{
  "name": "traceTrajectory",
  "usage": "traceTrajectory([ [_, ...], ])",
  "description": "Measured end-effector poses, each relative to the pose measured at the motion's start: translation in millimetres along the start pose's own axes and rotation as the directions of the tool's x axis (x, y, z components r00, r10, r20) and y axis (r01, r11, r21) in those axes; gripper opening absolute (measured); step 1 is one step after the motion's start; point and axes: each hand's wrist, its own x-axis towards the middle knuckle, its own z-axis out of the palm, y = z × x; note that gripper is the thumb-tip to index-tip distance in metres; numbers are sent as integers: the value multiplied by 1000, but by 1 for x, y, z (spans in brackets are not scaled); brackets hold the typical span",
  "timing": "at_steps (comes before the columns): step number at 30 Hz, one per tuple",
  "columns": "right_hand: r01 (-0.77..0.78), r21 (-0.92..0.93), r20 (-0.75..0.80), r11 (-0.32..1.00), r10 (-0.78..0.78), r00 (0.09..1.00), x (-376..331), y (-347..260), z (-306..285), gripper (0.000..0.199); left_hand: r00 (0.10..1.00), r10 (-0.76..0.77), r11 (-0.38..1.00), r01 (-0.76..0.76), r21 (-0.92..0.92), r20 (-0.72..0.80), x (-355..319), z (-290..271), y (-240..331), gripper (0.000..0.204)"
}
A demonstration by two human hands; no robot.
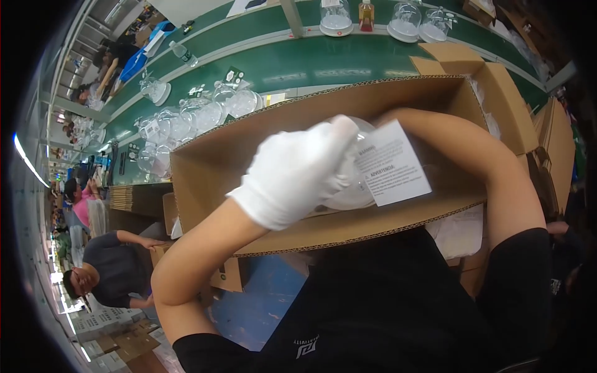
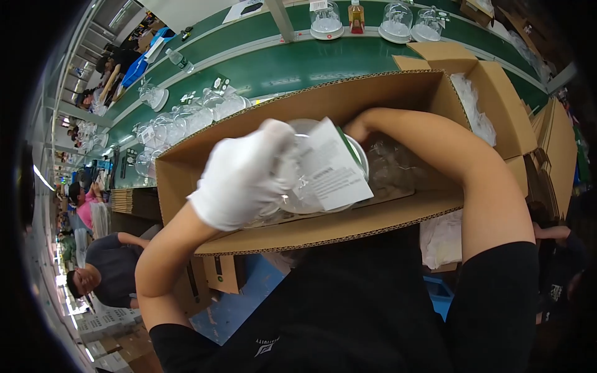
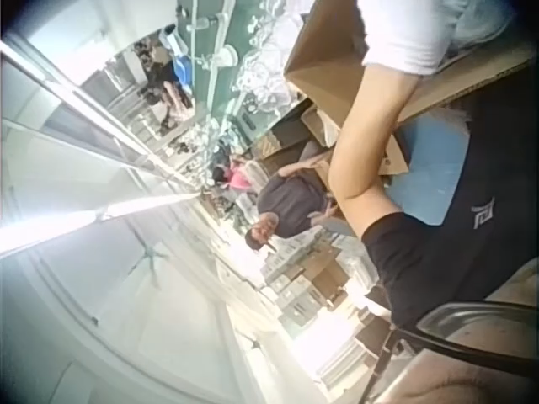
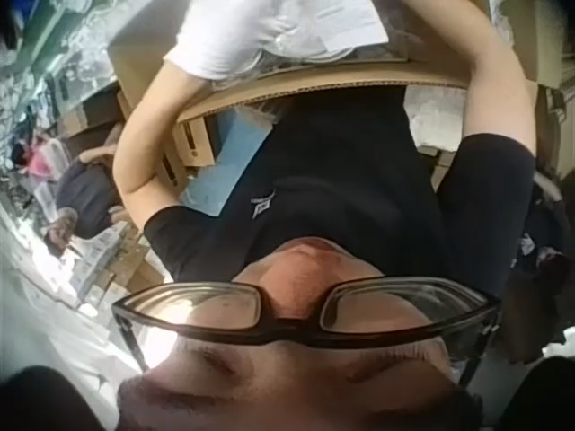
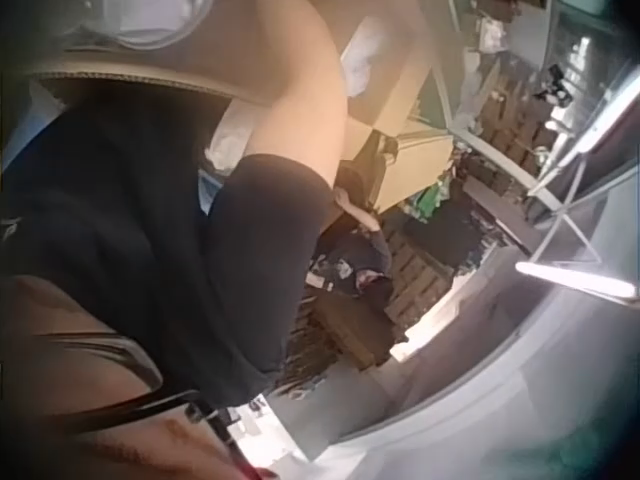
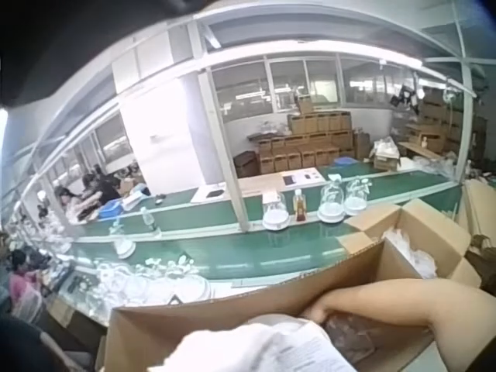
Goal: Packaging light fixtures into cardboard boxes on an assembly line.
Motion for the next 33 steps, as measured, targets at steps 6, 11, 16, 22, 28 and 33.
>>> traceTrajectory([
  [6,-251,-549,164,797,397,903,-74,-74,5,52,996,3,999,-6,32,94,-34,61,-51,12],
  [11,-118,-761,282,638,488,826,-76,-81,84,48,981,-21,998,9,61,195,-28,83,-71,14],
  [16,-181,-713,46,677,302,952,-54,-58,148,64,965,-168,986,166,27,203,-7,101,-85,12],
  [22,176,-783,425,596,307,851,-51,-82,129,58,921,-312,944,328,-30,232,-13,116,-97,13],
  [28,78,-821,387,565,451,804,-75,-148,123,52,887,-377,913,405,-53,267,-30,127,-99,15],
  [33,-39,-779,363,626,501,786,-73,-143,121,53,856,-379,907,420,-44,351,-28,122,-94,16],
])
